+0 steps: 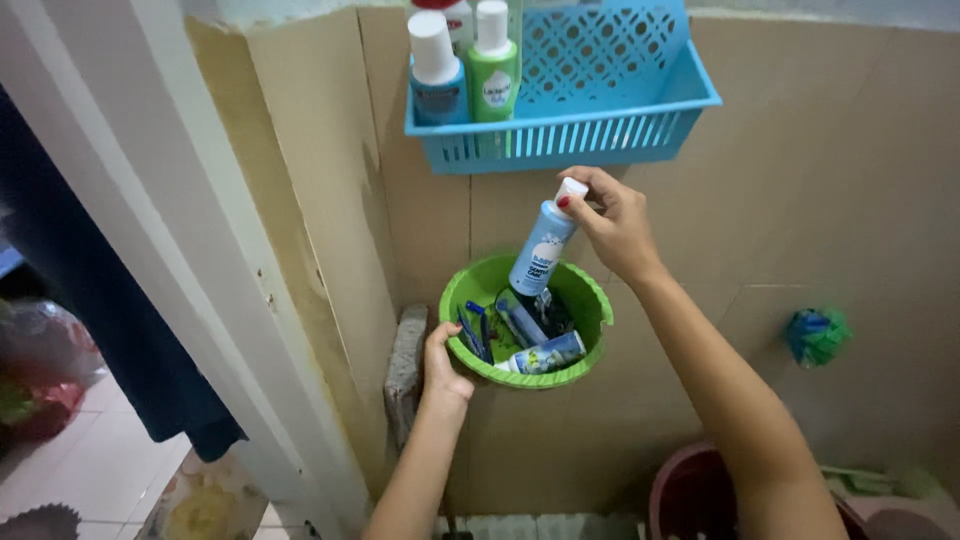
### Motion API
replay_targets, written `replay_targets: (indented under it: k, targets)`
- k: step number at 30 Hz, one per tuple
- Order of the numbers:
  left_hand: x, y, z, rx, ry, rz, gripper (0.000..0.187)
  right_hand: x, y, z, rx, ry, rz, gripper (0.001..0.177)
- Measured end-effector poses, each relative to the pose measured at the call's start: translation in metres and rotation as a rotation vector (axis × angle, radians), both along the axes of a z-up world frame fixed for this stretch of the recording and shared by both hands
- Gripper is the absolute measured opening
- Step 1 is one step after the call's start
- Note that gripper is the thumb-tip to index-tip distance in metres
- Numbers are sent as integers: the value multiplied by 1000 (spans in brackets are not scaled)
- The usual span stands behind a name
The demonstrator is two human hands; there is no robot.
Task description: Organize various toiletry items from a green basket into a blue wall-mounted rack.
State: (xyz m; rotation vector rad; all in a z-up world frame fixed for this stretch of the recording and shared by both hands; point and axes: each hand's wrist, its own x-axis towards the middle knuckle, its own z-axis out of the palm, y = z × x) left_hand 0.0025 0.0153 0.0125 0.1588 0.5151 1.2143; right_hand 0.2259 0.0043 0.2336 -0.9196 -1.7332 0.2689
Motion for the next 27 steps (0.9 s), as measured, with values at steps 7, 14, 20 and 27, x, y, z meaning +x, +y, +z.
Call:
replay_targets:
  k: [7, 14, 20, 27]
  targets:
    - [1, 13, -13, 96, -36, 8, 52, 4, 2, 22, 96, 72, 75, 27]
    - [1, 18, -11, 23, 76, -5, 54, 3, -13, 49, 183, 25, -22, 26]
    - [0, 18, -1, 68, 11, -18, 55, 8, -16, 74, 333, 12, -22, 26]
    - [0, 36, -13, 163, -12, -50, 56, 2, -33, 112, 423, 24, -57, 25]
